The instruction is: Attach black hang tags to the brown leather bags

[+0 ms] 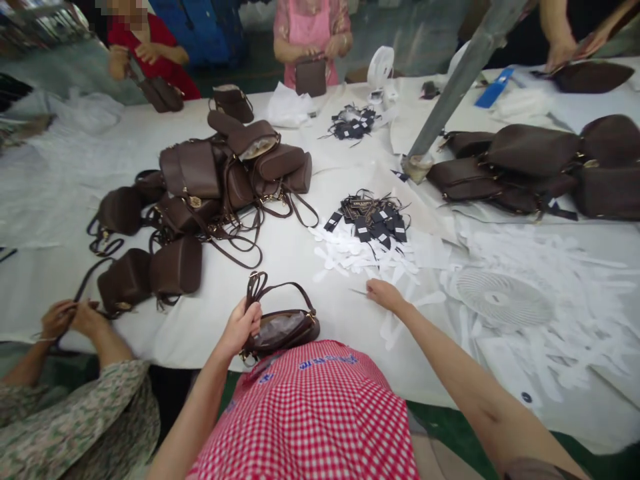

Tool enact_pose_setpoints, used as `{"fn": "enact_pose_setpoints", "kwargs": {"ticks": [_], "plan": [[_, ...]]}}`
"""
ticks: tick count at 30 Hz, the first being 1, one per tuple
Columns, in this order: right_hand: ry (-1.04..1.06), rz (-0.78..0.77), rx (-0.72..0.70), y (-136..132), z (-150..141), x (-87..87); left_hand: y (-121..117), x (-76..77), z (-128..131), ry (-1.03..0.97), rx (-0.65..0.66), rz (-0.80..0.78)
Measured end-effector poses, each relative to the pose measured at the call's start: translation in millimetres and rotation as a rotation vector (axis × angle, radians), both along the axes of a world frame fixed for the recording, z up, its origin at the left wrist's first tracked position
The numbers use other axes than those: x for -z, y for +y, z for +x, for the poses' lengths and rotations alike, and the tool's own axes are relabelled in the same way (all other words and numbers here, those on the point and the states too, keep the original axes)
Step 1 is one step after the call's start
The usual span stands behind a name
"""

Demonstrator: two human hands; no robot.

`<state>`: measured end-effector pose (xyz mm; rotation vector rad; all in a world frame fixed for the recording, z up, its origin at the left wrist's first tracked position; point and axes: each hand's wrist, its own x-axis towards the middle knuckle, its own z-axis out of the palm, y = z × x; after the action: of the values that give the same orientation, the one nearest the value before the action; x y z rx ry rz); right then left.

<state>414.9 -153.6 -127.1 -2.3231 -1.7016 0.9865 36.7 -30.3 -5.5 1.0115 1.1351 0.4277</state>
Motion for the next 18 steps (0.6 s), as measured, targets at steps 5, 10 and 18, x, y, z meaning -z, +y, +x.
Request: {"fn": "enact_pose_setpoints", "kwargs": {"ticks": [5,10,18], "plan": [[0.918,0.110,0.360,3,-35,-48.8,-1,1.5,-5,-0.067,-0.057,-0.021],[1.531,-0.038,0.460,-2,-81,-105.8,-7,6.1,-9,-0.125,-0.051,-0.030],[1.299,0.031,0.448,-5,-133,-131.6,-12,2.2,-10,-0.178,-0.026,0.007]]}}
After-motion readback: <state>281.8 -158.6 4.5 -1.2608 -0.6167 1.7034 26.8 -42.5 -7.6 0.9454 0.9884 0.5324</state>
